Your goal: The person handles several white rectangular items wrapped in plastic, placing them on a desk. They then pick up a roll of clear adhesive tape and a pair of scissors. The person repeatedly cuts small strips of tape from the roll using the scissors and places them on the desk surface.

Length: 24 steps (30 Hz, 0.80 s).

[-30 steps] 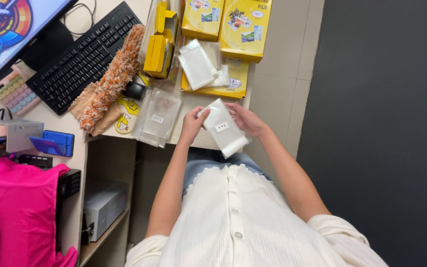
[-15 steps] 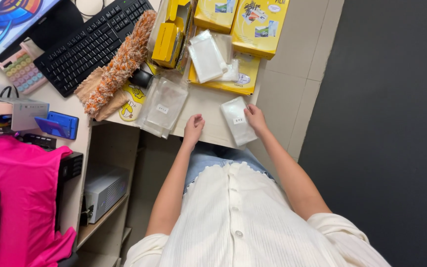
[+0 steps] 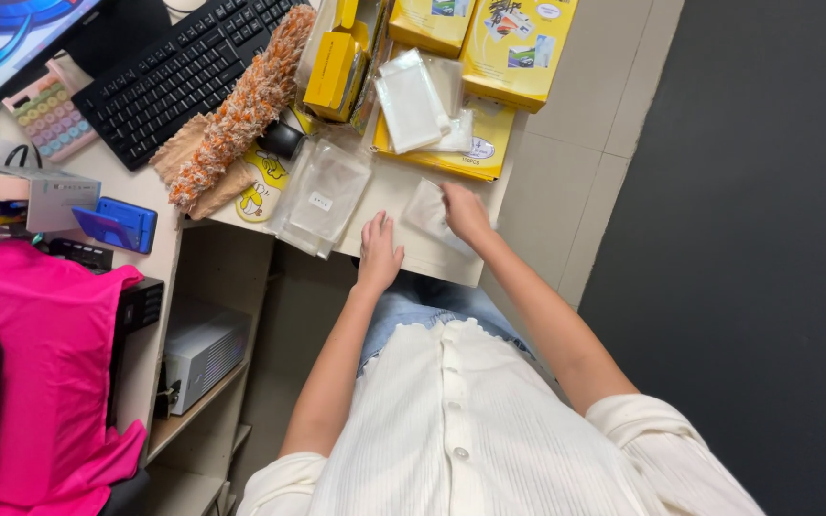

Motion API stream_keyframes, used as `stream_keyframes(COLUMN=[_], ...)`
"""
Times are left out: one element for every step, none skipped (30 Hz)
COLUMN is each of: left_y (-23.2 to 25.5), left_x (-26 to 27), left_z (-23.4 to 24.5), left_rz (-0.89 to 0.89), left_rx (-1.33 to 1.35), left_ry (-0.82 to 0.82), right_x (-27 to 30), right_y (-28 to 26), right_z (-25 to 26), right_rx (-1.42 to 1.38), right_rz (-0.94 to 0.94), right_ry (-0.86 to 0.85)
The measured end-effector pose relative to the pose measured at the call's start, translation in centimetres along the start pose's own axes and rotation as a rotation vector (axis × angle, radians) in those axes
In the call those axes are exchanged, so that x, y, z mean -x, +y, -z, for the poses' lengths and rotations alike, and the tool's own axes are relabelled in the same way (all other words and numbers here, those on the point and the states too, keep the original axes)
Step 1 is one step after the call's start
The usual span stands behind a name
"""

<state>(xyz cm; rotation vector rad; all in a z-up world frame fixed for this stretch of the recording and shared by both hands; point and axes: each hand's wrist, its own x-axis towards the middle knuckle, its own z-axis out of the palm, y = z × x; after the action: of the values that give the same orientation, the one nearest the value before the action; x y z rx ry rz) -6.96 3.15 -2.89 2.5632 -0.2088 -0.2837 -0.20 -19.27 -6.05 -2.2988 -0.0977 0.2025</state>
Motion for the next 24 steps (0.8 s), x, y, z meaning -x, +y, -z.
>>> stream_keyframes(left_y=[0.4, 0.9, 1.4, 0.7, 0.1, -0.6, -0.9, -1.2, -1.5, -0.9, -0.2, 0.4, 0.9, 1.3, 1.7, 1.7, 1.8, 1.9, 2.0, 2.1, 2.2, 2.4, 2.5, 2.6], left_x=[0.2, 0.5, 0.6, 0.6, 0.6, 0.6, 0.4, 0.1, -0.2, -0.6, -1.1, -1.6, -2.1, -2.6, -3.2, -3.8, -4.3, -4.8, -5.4, -6.1, -6.6, -7.7, -8.5, -9.3], left_z=[0.5, 1.0, 1.4, 0.8, 0.2, -0.5, -1.0, -1.5, -1.9, -1.2, -0.3, 0.5, 1.2, 2.0, 2.8, 3.3, 3.8, 4.4, 4.7, 5.0, 5.5, 5.8, 6.0, 6.1], left_rz=[0.006, 0.004, 0.0, 0.003, -0.017, -0.037, -0.035, -0.002, 0.029, 0.029, 0.112, 0.195, 0.193, 0.171, 0.147, 0.142, 0.14, 0.139, 0.129, 0.12, 0.112, 0.104, 0.092, 0.08], left_rx=[-0.001, -0.034, -0.067, -0.067, -0.024, 0.02, 0.018, 0.123, 0.229, 0.23, 0.346, 0.461, 0.46, 0.499, 0.537, 0.535, 0.59, 0.644, 0.642, 0.657, 0.673, 0.671, 0.669, 0.668], left_ry=[0.007, -0.018, -0.044, -0.038, -0.002, 0.033, 0.037, 0.062, 0.085, 0.086, 0.051, 0.014, 0.013, 0.022, 0.031, 0.031, 0.023, 0.015, 0.012, 0.015, 0.016, 0.012, 0.037, 0.062], right_x=[0.0, -0.1, -0.1, 0.0, 0.3, 0.6, 0.6, 0.5, 0.6, 0.3, 0.0, -0.4, -0.8, -1.2, -1.7, -2.4, -3.0, -3.6, -4.6, -5.7, -6.6, -7.4, -8.0, -8.4], right_y=[0.3, 0.7, 1.0, 0.2, -0.7, -1.5, -2.3, -3.1, -4.0, -4.4, -4.8, -5.2, -5.6, -6.1, -6.6, -6.7, -6.8, -6.9, -6.0, -5.2, -4.5, -4.3, -4.0, -3.6], right_z=[-0.1, -0.2, -0.3, 0.4, 1.2, 2.0, 2.5, 2.9, 3.5, 3.6, 3.6, 3.7, 3.8, 3.9, 4.0, 4.0, 4.0, 4.0, 3.6, 3.2, 2.8, 3.5, 4.0, 4.5], right_rx=[0.0, 0.058, 0.116, 0.117, 0.006, -0.105, -0.106, -0.166, -0.225, -0.224, -0.211, -0.196, -0.197, -0.222, -0.247, -0.247, -0.238, -0.228, -0.227, -0.159, -0.09, -0.089, -0.081, -0.073], right_rz=[0.008, 0.01, 0.01, 0.017, 0.041, 0.064, 0.068, 0.094, 0.117, 0.118, 0.189, 0.26, 0.26, 0.268, 0.278, 0.28, 0.264, 0.249, 0.249, 0.216, 0.181, 0.179, 0.115, 0.051], right_ry=[-0.004, 0.013, 0.032, 0.03, 0.025, 0.019, 0.018, 0.007, -0.004, -0.004, 0.015, 0.033, 0.036, 0.045, 0.056, 0.06, 0.12, 0.18, 0.191, 0.315, 0.439, 0.448, 0.491, 0.534])
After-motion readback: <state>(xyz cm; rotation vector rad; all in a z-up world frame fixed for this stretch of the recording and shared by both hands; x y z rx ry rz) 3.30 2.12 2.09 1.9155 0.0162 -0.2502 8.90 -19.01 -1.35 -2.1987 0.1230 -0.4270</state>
